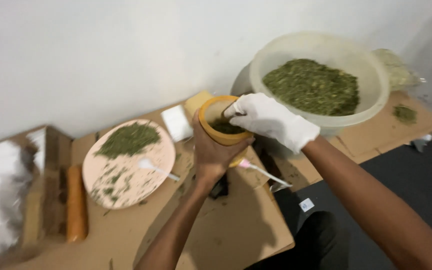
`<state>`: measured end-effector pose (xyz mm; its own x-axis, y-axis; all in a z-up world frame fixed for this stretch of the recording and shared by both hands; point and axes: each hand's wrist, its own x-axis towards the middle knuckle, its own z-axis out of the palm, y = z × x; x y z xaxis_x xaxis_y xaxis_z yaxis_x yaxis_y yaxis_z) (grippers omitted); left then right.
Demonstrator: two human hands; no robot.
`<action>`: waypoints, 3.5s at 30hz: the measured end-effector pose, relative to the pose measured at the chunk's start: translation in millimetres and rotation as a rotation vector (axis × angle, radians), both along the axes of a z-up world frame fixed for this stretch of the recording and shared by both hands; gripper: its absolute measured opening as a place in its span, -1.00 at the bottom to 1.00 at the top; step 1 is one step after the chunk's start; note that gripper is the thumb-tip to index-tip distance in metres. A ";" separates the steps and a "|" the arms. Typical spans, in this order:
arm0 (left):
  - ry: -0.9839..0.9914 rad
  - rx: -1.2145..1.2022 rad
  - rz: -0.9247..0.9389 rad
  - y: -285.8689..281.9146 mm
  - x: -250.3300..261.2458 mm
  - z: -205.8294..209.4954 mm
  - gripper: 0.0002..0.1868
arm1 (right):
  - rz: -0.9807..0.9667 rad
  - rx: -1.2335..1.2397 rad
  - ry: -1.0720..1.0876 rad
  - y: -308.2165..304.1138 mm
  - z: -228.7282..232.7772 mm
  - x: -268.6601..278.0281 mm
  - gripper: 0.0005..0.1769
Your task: Grinding dried tea leaves using a mortar and pestle in a production setting.
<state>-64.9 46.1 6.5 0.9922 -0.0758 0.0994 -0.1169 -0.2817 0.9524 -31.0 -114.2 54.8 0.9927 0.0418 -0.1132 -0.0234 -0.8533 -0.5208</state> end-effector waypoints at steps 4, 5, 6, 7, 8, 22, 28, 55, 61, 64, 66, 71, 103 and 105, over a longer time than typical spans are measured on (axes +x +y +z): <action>-0.197 -0.154 0.096 57.1 -36.2 -35.5 0.46 | 0.247 -0.005 -0.484 15.3 -56.5 -6.8 -0.40; -0.190 -0.178 0.120 65.4 -48.3 -30.4 0.52 | 0.230 -0.006 -0.488 26.9 -63.2 -9.9 -0.33; -0.183 -0.202 0.144 73.2 -60.2 -25.5 0.58 | 0.214 -0.007 -0.492 38.2 -70.2 -13.1 -0.24; -0.183 -0.207 0.163 90.3 -64.2 -33.6 0.58 | 0.233 -0.008 -0.490 48.3 -81.4 -13.2 -0.24; -0.190 -0.145 0.182 107.2 -68.1 -42.3 0.64 | 0.212 -0.004 -0.358 58.3 -93.2 -12.8 -0.32; -0.199 -0.163 0.237 246.7 -122.6 -147.5 0.79 | 0.209 0.108 -0.224 202.9 -173.2 -72.3 -0.36; -0.263 -0.324 0.065 269.6 -121.6 -132.1 0.40 | 0.222 -0.054 -0.430 208.2 -167.4 -81.7 -0.42; 0.227 -0.037 0.120 295.0 -144.4 -93.2 0.73 | 0.595 -0.207 0.238 314.5 -64.4 -89.5 -0.63; 0.179 -0.103 0.130 293.0 -142.4 -95.0 0.74 | 0.579 -0.183 0.219 302.4 -46.1 -97.5 -0.46; 0.040 -0.057 0.017 296.4 -146.4 -99.3 0.77 | 0.466 -0.007 0.142 281.3 -16.6 -110.2 -0.60; 0.021 -0.015 -0.039 300.3 -149.4 -96.2 0.79 | 0.331 0.095 0.128 266.1 7.5 -124.5 -0.67; -0.214 -0.109 -0.029 327.2 -133.3 -124.3 0.43 | 0.223 0.276 0.064 236.8 -25.5 -116.3 -0.65; -0.637 0.765 0.465 476.9 -97.4 -172.0 -0.65 | 0.229 0.239 -0.098 500.9 -181.1 -57.7 -0.57; -0.709 0.782 0.451 477.4 -93.9 -174.4 -0.66 | 0.167 0.229 0.000 504.1 -188.6 -55.9 -0.53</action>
